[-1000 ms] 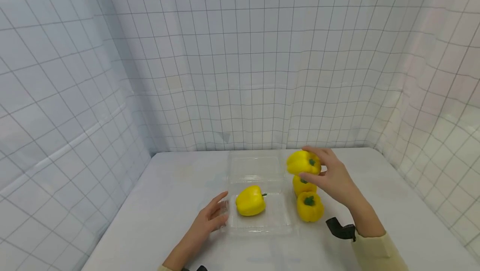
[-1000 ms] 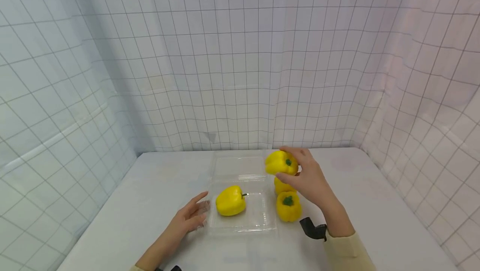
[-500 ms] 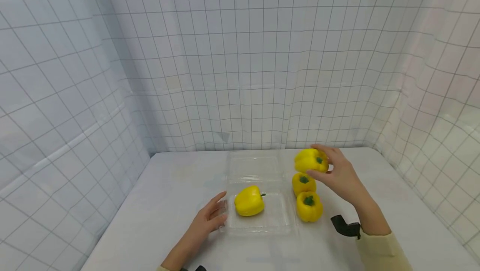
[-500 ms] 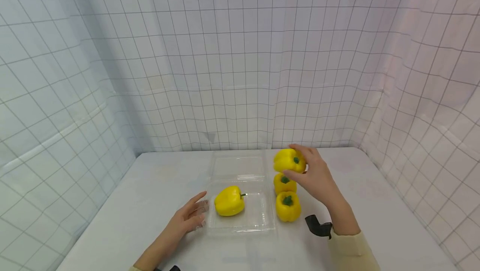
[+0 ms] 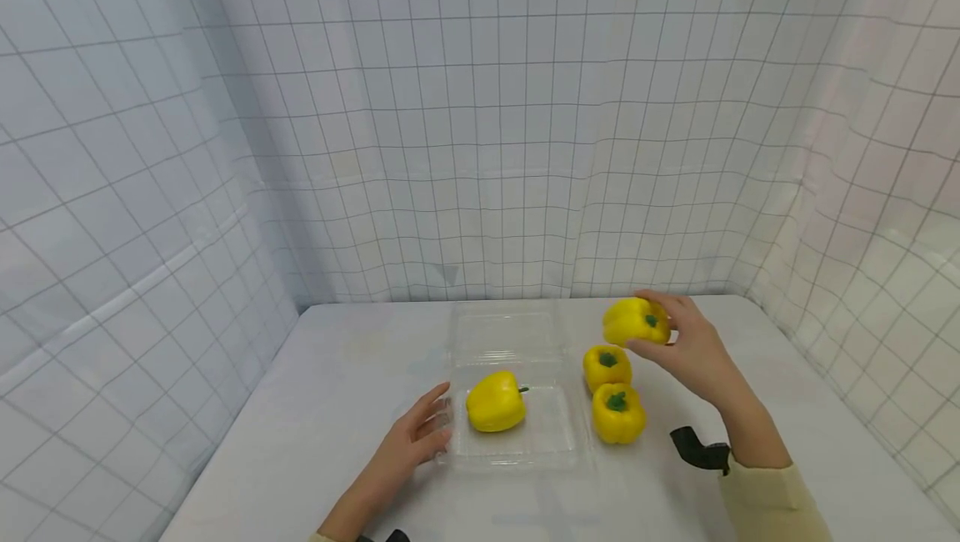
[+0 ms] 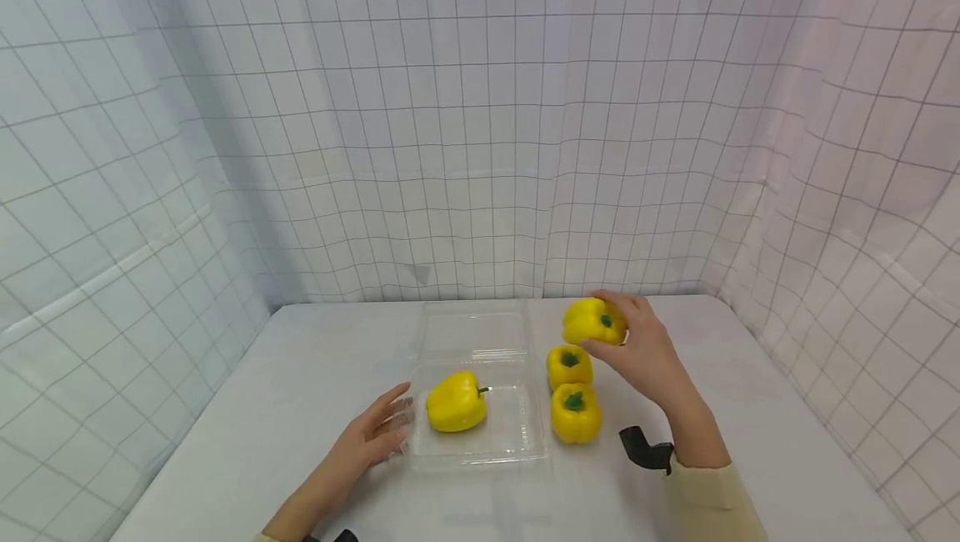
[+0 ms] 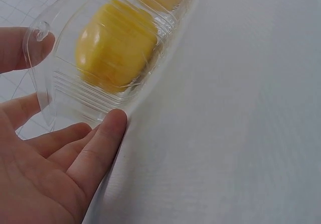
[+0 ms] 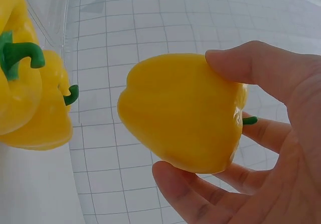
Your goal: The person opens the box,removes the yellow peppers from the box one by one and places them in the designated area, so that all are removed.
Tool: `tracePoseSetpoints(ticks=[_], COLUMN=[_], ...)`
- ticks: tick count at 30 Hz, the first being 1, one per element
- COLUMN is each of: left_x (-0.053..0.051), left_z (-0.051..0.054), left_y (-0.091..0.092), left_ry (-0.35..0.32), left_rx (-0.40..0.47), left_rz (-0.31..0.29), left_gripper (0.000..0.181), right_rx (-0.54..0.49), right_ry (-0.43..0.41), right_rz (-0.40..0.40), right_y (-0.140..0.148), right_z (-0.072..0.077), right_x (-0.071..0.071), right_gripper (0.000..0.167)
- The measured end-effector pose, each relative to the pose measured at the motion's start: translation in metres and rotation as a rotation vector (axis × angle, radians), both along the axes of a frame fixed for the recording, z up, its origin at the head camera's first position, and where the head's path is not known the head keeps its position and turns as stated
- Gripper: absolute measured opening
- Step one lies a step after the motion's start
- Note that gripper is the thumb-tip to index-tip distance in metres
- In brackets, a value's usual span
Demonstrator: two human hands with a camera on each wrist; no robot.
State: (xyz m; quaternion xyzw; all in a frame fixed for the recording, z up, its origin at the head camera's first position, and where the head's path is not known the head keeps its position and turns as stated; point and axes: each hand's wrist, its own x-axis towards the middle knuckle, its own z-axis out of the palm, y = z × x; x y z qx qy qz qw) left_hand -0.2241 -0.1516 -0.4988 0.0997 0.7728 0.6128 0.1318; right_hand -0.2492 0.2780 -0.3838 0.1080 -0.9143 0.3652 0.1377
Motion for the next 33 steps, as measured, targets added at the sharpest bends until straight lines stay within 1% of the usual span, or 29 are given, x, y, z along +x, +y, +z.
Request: tracePoseSetpoints(ticks=[5, 9, 18, 25, 33], left_x=[0.0, -0.001, -0.001, -0.001, -0.001], left_z=[0.0, 0.002, 0.002, 0.002, 0.002], left_y=[-0.001, -0.001, 0.0, 0.0, -0.001], left_ry=[-0.002, -0.003, -0.012, -0.023, -0.002], left_rx=[0.007, 0.0, -0.007, -0.008, -0.018], left_rz=[-0.004, 0.005, 0.017, 0.018, 0.006], left_gripper=[0.071, 0.071, 0.071, 0.071, 0.07], right_rx=[0.001, 0.003, 0.022, 0.027, 0.037], right_ry=[0.0, -0.011, -0.05, -0.097, -0.134], right_rz=[-0.008, -0.016, -0.059, -0.074, -0.08], right_y=[0.005, 0.01, 0.022, 0.028, 0.03], right_z=[0.0, -0.001, -0.006, -0.012, -0.017], right_x=[0.0, -0.001, -0.005, -0.007, -0.01], right_gripper=[0.07, 0.07, 0.072, 0.075, 0.076])
